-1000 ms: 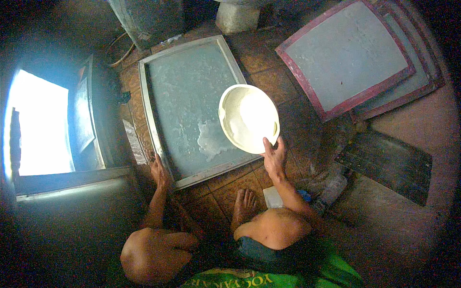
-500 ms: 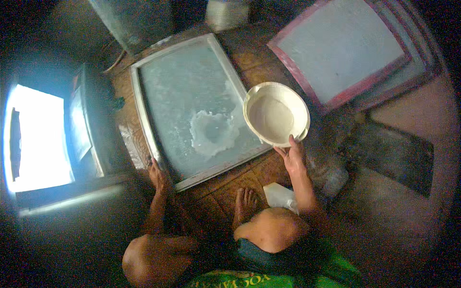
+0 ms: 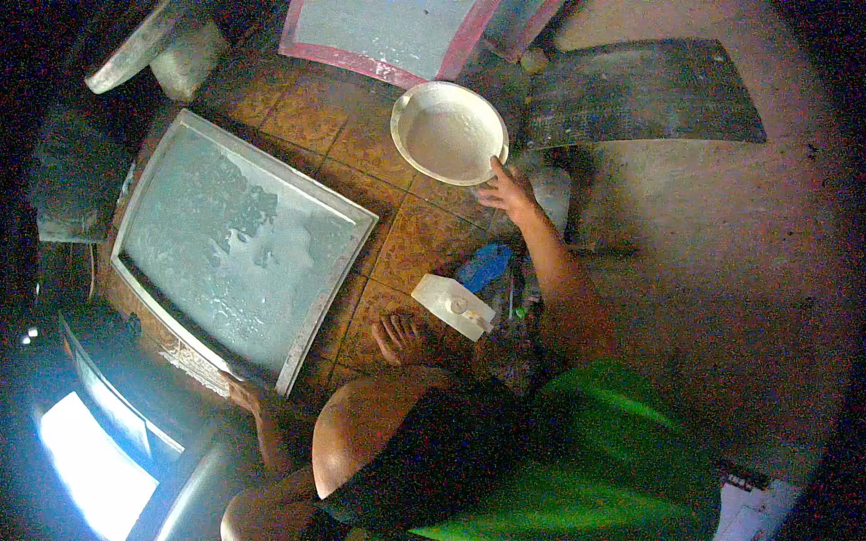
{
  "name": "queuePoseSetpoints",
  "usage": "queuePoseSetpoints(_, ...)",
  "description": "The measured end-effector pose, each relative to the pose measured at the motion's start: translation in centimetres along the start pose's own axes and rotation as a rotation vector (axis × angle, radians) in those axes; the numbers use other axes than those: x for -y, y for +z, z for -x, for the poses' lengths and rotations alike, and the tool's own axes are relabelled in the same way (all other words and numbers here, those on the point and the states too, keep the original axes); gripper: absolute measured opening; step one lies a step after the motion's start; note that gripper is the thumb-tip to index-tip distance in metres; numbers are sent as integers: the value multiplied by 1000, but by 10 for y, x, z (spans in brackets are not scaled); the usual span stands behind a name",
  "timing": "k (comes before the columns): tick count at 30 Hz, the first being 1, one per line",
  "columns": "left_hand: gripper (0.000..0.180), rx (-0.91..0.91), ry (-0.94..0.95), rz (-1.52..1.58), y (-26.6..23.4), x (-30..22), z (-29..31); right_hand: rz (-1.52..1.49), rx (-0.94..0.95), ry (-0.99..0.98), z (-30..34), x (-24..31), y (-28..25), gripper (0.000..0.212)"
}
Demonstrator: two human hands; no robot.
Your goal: The person cleans a window frame by rinsing it with water from a cup, applying a cleaning liquid from a bottle, and scrubbing with a sponge. They repeat this process on both sides of the frame, then rinse it again.
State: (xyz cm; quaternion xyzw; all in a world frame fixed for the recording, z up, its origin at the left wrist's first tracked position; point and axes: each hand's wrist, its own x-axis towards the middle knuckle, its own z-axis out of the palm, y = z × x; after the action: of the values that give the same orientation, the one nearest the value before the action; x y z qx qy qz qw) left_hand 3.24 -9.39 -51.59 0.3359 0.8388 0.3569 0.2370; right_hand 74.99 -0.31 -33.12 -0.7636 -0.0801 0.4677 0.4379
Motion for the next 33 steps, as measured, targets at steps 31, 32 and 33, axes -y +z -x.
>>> queuePoseSetpoints(31,63,-91,-217,234,-9,-65,27,1502,256,-978,91,-67,362,112)
queuePoseSetpoints(32,63,-84,-224,227,-12,-68,27,1450,241,-1039,83,-57,386,111)
queuePoseSetpoints(33,62,-78,-232,218,-14,-70,28,1396,229,-1097,71,-51,412,111)
